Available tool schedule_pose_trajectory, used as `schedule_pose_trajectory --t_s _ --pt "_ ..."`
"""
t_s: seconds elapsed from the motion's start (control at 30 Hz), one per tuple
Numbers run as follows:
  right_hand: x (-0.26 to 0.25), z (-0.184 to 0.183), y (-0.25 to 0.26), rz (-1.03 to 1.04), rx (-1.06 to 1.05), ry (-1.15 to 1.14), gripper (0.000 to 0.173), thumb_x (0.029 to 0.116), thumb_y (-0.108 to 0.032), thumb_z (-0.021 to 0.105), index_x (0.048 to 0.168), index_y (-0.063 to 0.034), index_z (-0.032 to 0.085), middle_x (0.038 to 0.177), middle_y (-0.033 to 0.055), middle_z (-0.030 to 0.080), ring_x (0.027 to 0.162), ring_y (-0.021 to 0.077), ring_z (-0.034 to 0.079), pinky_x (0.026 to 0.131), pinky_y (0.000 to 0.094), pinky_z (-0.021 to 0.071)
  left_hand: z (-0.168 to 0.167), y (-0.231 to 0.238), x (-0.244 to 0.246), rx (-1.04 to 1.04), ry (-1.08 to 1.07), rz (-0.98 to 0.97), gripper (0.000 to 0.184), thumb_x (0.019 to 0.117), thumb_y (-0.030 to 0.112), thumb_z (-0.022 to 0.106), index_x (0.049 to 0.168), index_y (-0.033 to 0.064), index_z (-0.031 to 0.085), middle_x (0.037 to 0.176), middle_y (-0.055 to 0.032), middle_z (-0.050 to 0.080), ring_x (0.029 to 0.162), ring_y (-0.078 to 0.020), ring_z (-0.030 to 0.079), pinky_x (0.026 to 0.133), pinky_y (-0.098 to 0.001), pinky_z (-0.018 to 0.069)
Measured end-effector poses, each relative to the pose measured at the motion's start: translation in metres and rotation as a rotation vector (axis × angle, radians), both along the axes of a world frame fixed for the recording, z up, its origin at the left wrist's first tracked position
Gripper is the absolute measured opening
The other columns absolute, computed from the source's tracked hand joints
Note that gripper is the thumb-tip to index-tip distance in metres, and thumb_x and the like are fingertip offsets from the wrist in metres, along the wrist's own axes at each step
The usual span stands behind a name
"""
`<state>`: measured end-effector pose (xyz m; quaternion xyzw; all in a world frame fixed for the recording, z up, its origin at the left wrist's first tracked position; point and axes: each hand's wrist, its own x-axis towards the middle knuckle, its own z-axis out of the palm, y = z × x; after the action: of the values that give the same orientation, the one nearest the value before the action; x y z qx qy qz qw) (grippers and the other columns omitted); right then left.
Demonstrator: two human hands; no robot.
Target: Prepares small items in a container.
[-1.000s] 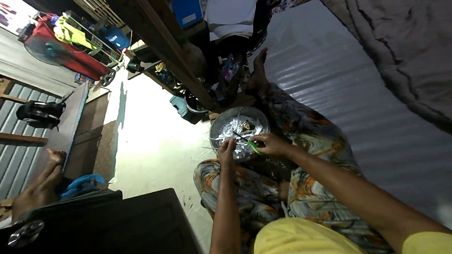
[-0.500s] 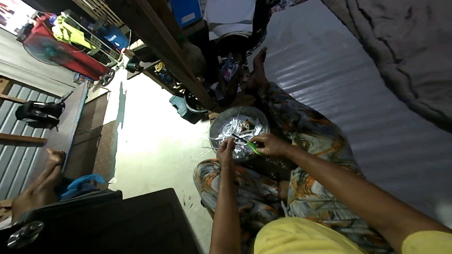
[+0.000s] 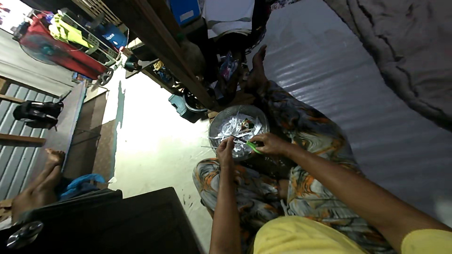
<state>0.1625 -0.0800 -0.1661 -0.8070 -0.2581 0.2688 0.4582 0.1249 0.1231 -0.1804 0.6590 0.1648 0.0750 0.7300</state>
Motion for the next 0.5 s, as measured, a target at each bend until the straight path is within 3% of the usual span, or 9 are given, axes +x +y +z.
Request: schedule_pose_trajectory --t_s 0.1,0.17,0.27,0.37,0.43,0.5 --pt "0.002 0.009 -0.003 -0.026 -0.045 0.091 0.035 0.0997 -0.015 0.065 0.129 0.0043 0.063 0.105 0.0216 0.067 0.086 0.0262 0.062 0.086 0.0415 0.0506 0.002 0.0 -0.001 0.191 0.016 0.013 0.014 0.099 0.004 0.061 0.093 -0.0053 0.069 0.075 0.0001 0.066 0.068 -0.0014 0.06 0.071 -0.02 0.0516" --pt "0.006 0.012 -0.006 -0.072 -0.047 0.189 0.038 0.0992 -0.019 0.067 0.129 0.0047 0.062 0.105 0.0212 0.066 0.085 0.0238 0.061 0.085 0.0401 0.0503 0.004 0.0 -0.001 0.44 0.062 -0.023 0.018 0.0981 0.01 0.066 0.092 -0.0059 0.07 0.079 -0.0039 0.067 0.07 -0.0024 0.059 0.073 -0.0218 0.051" --pt "0.009 0.019 -0.01 -0.167 0.024 0.342 0.036 0.1022 -0.023 0.064 0.125 0.0051 0.062 0.106 0.0175 0.068 0.084 0.0151 0.062 0.083 0.033 0.0516 0.003 0.001 -0.001 0.798 0.07 -0.104 0.024 0.0947 0.018 0.071 0.097 -0.0061 0.072 0.085 -0.0131 0.07 0.075 -0.017 0.064 0.077 -0.0371 0.0534" --pt "0.009 0.03 -0.012 -0.271 0.109 0.429 0.03 0.1036 -0.018 0.061 0.121 0.0059 0.062 0.099 0.012 0.068 0.078 0.0058 0.059 0.075 0.0231 0.0501 0.002 0.004 0.004 0.904 -0.019 -0.13 0.032 0.0896 0.012 0.074 0.113 -0.0088 0.068 0.092 -0.0189 0.065 0.084 -0.0266 0.061 0.08 -0.0413 0.0515" --pt "0.01 0.028 -0.013 -0.329 0.1 0.43 0.029 0.1036 -0.017 0.061 0.122 0.0058 0.062 0.098 0.0131 0.068 0.079 0.0087 0.061 0.078 0.0262 0.0509 0.005 0.007 0.014 0.935 -0.034 -0.123 0.033 0.0912 0.008 0.071 0.12 -0.0076 0.067 0.105 -0.0243 0.067 0.098 -0.0351 0.064 0.09 -0.0473 0.0517" --pt "0.012 0.02 -0.012 -0.385 0.005 0.332 0.035 0.1014 -0.022 0.066 0.125 0.004 0.062 0.105 0.0189 0.069 0.09 0.0217 0.066 0.087 0.04 0.053 0.011 0.018 0.028 0.981 0.011 -0.053 0.03 0.0916 0.008 0.071 0.119 -0.0044 0.07 0.121 -0.0281 0.066 0.117 -0.0463 0.059 0.104 -0.0566 0.0449"
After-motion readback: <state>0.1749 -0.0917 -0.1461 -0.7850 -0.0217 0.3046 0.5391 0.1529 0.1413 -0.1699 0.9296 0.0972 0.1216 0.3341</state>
